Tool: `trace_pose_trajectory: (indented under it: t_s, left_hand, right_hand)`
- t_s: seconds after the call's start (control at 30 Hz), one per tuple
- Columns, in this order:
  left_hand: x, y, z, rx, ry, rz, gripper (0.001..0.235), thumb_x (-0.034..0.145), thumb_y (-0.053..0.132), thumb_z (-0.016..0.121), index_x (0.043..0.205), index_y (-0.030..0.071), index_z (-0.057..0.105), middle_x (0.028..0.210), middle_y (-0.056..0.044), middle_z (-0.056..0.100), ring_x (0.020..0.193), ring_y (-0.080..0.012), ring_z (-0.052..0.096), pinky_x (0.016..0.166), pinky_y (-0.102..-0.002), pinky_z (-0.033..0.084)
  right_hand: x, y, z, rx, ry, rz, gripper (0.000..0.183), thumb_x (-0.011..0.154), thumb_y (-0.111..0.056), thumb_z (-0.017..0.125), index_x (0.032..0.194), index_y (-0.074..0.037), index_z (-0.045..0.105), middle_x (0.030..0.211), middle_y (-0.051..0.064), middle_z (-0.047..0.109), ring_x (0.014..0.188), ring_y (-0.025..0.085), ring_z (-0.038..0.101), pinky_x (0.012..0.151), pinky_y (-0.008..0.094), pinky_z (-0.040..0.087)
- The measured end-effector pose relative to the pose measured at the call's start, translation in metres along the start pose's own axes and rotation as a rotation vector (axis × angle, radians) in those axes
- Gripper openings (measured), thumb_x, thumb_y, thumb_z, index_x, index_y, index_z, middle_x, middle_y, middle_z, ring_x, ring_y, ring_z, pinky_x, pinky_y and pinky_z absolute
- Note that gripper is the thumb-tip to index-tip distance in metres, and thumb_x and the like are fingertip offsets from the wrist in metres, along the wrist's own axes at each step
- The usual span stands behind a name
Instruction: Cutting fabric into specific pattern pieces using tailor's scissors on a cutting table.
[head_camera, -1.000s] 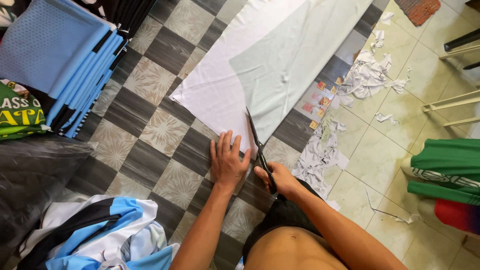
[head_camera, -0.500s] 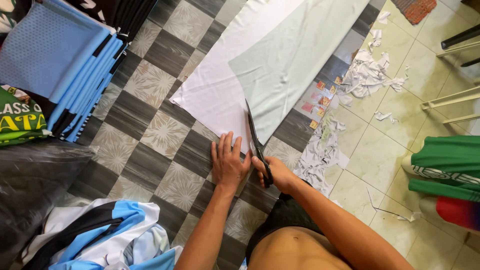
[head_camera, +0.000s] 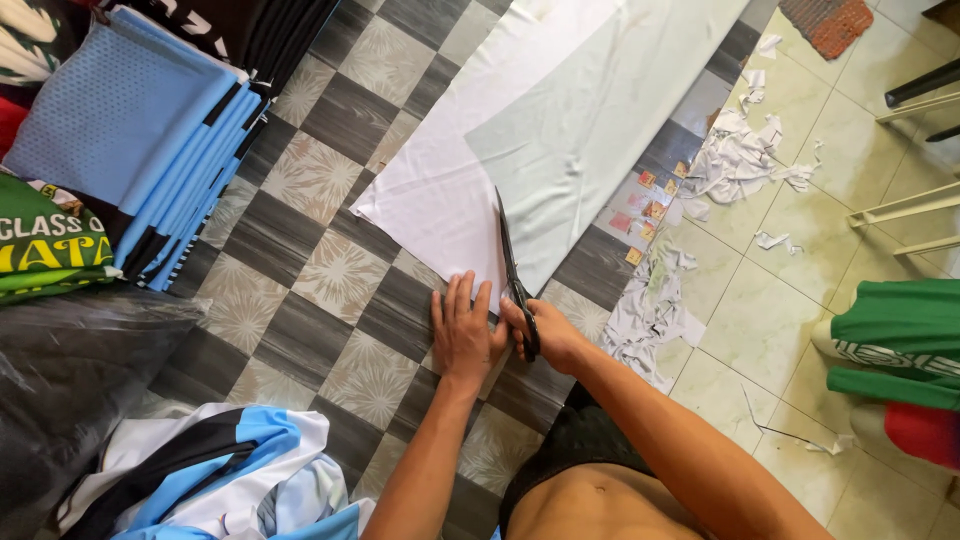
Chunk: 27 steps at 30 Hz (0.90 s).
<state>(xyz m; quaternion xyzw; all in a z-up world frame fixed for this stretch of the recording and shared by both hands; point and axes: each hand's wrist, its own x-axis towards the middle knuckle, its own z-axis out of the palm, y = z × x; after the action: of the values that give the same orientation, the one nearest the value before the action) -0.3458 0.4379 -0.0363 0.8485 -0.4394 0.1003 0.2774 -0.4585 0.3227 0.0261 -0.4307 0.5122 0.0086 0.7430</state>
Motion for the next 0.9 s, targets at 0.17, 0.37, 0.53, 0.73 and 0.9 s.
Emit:
trace_pose_trajectory:
  t_s: [0.17,0.37,0.53,0.73,0.9]
  left_hand:
    - [0.001,0.001,-0.003,-0.016,-0.022,-0.012,0.063,0.084,0.048,0.085,0.141,0.023,0.078,0.157,-0.009,0.07,0.153,-0.0309,0.063,0.13,-0.062,0.042]
    - [0.002,0.001,-0.005,-0.006,-0.035,-0.017,0.062,0.086,0.049,0.084,0.142,0.025,0.077,0.157,-0.007,0.07,0.153,-0.0299,0.063,0.13,-0.062,0.042]
    - [0.001,0.003,-0.005,-0.004,-0.073,-0.024,0.067,0.082,0.05,0.085,0.143,0.024,0.077,0.158,-0.008,0.069,0.155,-0.0303,0.061,0.132,-0.062,0.04]
    - [0.001,0.001,-0.006,-0.01,-0.074,-0.025,0.064,0.086,0.052,0.083,0.143,0.024,0.076,0.157,-0.009,0.069,0.154,-0.0304,0.061,0.132,-0.061,0.039]
    - [0.004,0.004,-0.012,-0.018,-0.095,-0.027,0.063,0.089,0.053,0.082,0.144,0.022,0.076,0.158,-0.01,0.068,0.155,-0.0312,0.06,0.133,-0.061,0.037]
  right_hand:
    - [-0.003,-0.01,0.003,-0.024,0.015,0.013,0.057,0.104,-0.053,0.088,0.092,-0.002,0.066,0.064,0.012,0.062,0.052,0.025,0.07,0.048,0.04,0.065]
    - [0.01,-0.024,0.005,-0.039,0.019,-0.035,0.058,0.107,-0.055,0.083,0.09,-0.003,0.065,0.063,0.011,0.06,0.05,0.022,0.068,0.046,0.037,0.062]
    - [0.005,-0.033,0.001,-0.06,0.027,-0.027,0.058,0.105,-0.053,0.085,0.088,-0.002,0.064,0.063,0.011,0.059,0.05,0.022,0.067,0.046,0.036,0.062]
    - [0.013,-0.047,-0.002,-0.098,0.021,-0.021,0.062,0.103,-0.059,0.086,0.087,-0.002,0.064,0.063,0.01,0.06,0.051,0.022,0.068,0.047,0.037,0.063]
    - [0.026,-0.044,-0.016,-0.13,0.025,-0.043,0.061,0.101,-0.053,0.091,0.087,0.0,0.064,0.063,0.012,0.059,0.049,0.022,0.066,0.046,0.038,0.062]
